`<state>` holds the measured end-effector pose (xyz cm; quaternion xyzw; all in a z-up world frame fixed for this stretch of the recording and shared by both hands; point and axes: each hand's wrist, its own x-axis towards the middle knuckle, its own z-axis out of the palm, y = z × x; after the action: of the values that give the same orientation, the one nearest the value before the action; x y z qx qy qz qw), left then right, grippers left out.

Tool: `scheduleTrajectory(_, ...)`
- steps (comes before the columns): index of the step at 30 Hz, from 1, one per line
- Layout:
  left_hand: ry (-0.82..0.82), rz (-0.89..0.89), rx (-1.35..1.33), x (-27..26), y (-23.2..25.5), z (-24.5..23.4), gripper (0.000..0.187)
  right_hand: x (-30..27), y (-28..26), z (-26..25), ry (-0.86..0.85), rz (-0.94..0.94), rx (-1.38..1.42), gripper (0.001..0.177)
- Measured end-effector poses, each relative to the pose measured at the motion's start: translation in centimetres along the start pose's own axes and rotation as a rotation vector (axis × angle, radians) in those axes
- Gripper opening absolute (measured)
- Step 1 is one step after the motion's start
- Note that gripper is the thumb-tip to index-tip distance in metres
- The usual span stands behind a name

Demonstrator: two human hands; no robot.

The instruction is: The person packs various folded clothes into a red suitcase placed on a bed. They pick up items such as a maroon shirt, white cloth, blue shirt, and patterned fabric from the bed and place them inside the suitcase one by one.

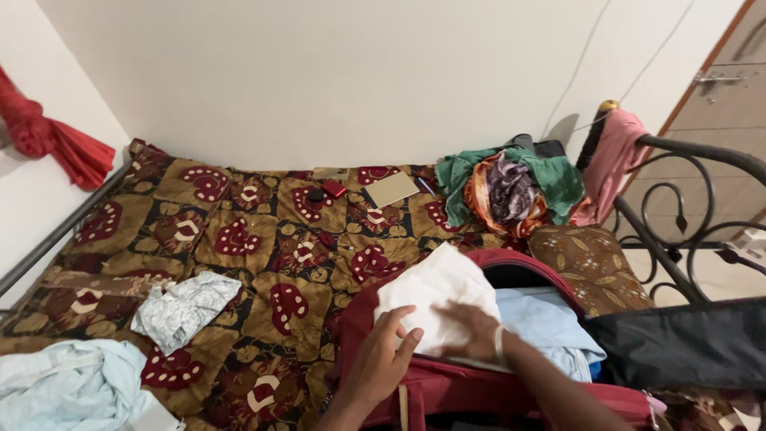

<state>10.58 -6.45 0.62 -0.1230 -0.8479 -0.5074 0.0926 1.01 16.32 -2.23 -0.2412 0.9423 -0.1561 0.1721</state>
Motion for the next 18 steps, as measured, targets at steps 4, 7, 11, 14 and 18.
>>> scheduleTrajectory(4,-0.01,0.06,0.052,-0.2,-0.4,0.2,0.029,1.8,-0.3,3.6,0.014,-0.317,0.052,0.073)
scheduleTrajectory(7,-0.084,0.061,0.188,1.1,-1.5,1.3,0.028,1.4,0.3,3.3,-0.119,-0.317,0.139,0.068)
scheduleTrajectory(11,-0.239,0.016,0.526,4.4,-3.6,4.6,0.057,0.2,-0.2,2.8,-0.15,-0.351,-0.001,0.059)
scheduleTrajectory(14,-0.353,-0.147,0.611,6.0,-6.1,5.9,0.064,0.1,-0.7,1.7,-0.133,-0.32,-0.198,0.066)
scheduleTrajectory(18,-0.405,-0.311,0.653,7.7,-8.9,7.0,0.075,-1.0,0.0,-1.5,-0.18,0.066,-0.282,0.094)
